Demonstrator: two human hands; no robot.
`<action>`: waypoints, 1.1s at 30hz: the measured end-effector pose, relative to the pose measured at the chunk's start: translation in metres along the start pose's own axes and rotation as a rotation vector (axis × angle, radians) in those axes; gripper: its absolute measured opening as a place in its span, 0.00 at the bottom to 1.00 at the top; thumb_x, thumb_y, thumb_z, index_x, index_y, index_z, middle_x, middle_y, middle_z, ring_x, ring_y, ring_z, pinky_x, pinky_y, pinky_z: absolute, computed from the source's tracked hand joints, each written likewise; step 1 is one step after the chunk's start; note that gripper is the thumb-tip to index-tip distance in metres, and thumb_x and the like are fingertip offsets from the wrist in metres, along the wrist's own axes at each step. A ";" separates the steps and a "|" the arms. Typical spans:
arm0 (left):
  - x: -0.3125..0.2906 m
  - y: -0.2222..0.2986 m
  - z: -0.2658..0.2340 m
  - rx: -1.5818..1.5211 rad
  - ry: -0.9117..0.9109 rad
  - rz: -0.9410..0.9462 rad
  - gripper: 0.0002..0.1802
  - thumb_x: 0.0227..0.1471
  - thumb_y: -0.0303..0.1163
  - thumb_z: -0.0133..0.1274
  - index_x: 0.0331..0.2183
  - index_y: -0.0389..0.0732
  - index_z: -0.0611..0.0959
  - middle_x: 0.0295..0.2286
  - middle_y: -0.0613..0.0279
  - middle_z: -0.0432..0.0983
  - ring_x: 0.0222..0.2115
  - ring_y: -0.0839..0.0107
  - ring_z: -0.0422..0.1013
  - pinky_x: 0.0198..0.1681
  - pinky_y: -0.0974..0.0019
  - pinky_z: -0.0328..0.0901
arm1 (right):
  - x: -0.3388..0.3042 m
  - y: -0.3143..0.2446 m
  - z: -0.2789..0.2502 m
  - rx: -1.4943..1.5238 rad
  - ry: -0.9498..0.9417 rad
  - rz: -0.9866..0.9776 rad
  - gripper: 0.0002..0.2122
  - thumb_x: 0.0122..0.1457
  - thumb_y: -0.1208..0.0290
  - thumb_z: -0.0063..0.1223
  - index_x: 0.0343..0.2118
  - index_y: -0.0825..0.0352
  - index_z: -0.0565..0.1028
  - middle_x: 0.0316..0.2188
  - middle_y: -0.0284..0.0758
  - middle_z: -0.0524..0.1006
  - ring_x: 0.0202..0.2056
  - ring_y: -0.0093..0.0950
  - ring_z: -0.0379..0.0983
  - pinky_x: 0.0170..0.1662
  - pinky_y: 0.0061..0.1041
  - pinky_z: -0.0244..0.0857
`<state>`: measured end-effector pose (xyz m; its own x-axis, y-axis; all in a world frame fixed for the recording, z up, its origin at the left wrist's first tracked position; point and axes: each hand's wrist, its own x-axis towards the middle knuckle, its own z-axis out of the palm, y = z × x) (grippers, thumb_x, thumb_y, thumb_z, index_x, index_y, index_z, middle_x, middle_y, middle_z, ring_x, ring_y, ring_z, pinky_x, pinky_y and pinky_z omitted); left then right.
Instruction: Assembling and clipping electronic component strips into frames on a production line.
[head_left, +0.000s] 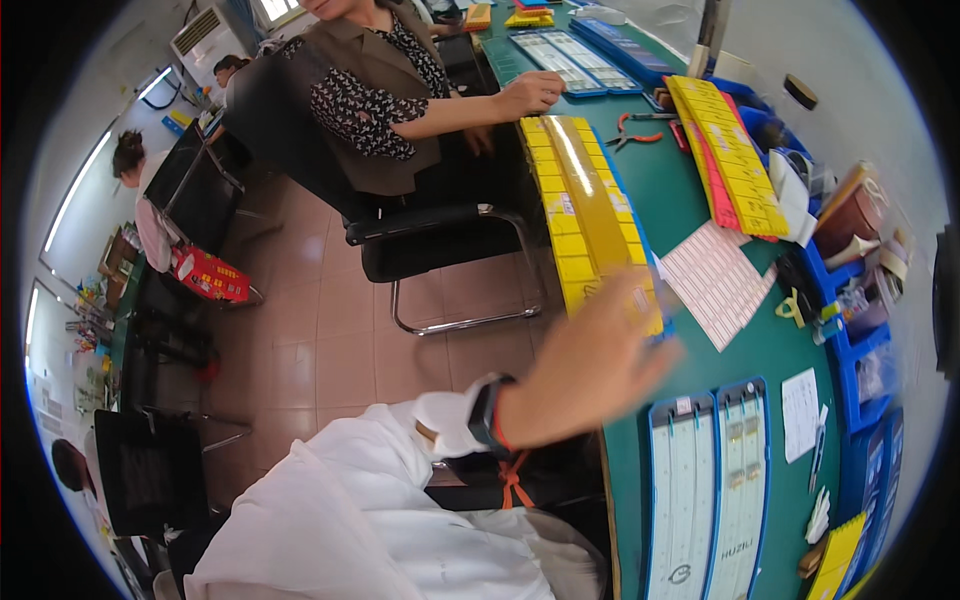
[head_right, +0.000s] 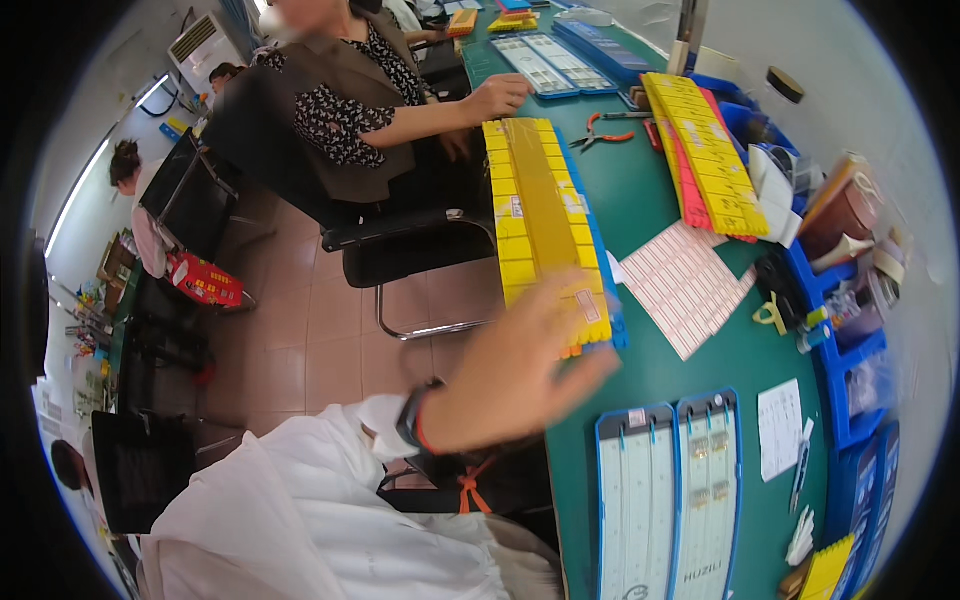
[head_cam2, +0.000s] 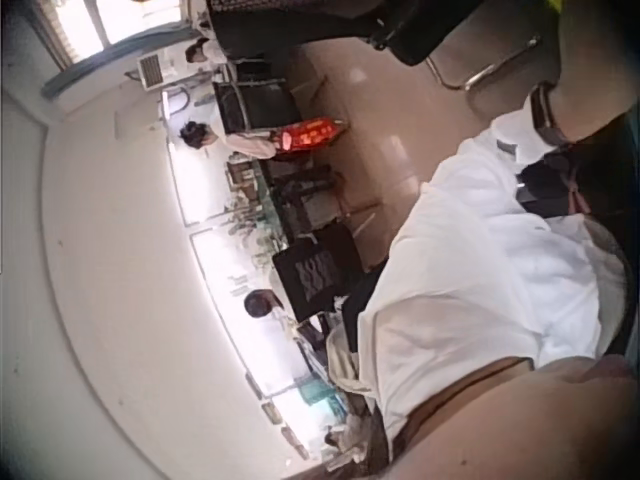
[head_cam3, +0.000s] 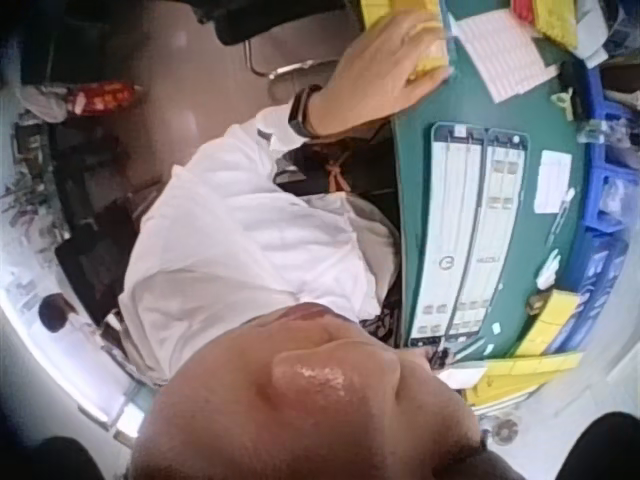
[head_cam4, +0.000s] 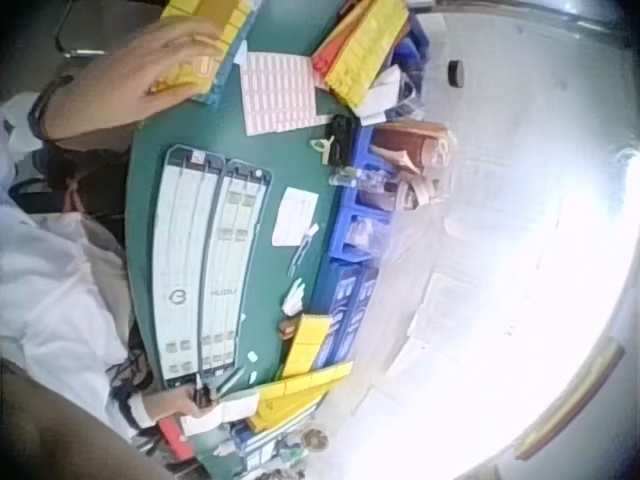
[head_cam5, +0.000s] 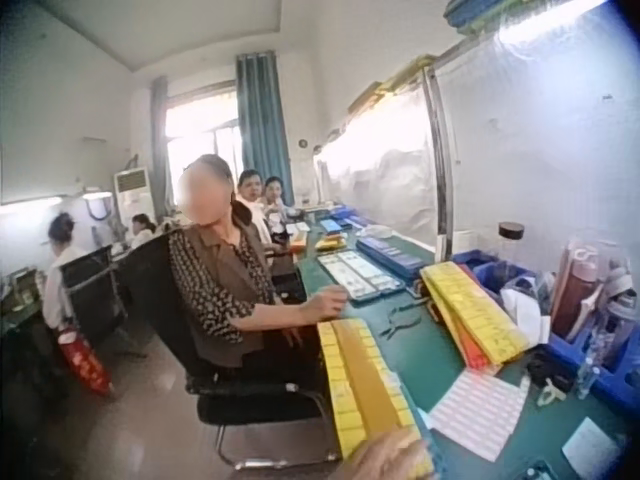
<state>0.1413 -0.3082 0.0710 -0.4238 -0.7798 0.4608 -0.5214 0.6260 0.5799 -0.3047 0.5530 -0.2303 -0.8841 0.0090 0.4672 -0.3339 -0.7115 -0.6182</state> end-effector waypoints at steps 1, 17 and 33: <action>0.006 -0.028 -0.004 0.204 0.068 -0.107 0.24 0.48 0.38 0.56 0.44 0.34 0.73 0.46 0.47 0.65 0.49 0.53 0.63 0.51 0.59 0.61 | 0.009 0.006 -0.005 -0.014 -0.022 -0.104 0.33 0.48 0.38 0.50 0.32 0.75 0.76 0.25 0.43 0.76 0.27 0.34 0.74 0.34 0.31 0.71; 0.011 -0.066 0.012 0.179 0.017 -0.139 0.25 0.47 0.39 0.56 0.48 0.43 0.74 0.49 0.50 0.64 0.53 0.49 0.58 0.57 0.47 0.52 | -0.043 0.040 0.203 -0.195 0.199 0.294 0.26 0.52 0.48 0.49 0.32 0.75 0.75 0.30 0.45 0.76 0.31 0.31 0.74 0.36 0.27 0.71; 0.009 -0.065 0.016 0.191 0.020 -0.114 0.24 0.49 0.40 0.55 0.47 0.41 0.74 0.49 0.48 0.64 0.54 0.48 0.58 0.57 0.48 0.52 | -0.034 0.003 0.229 -0.028 0.279 0.344 0.24 0.53 0.51 0.49 0.31 0.75 0.75 0.31 0.45 0.76 0.32 0.31 0.74 0.37 0.27 0.71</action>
<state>0.1596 -0.3557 0.0267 -0.3407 -0.8443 0.4136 -0.6965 0.5221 0.4921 -0.2007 0.3892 -0.1032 -0.9985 -0.0327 0.0449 -0.0102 -0.6873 -0.7263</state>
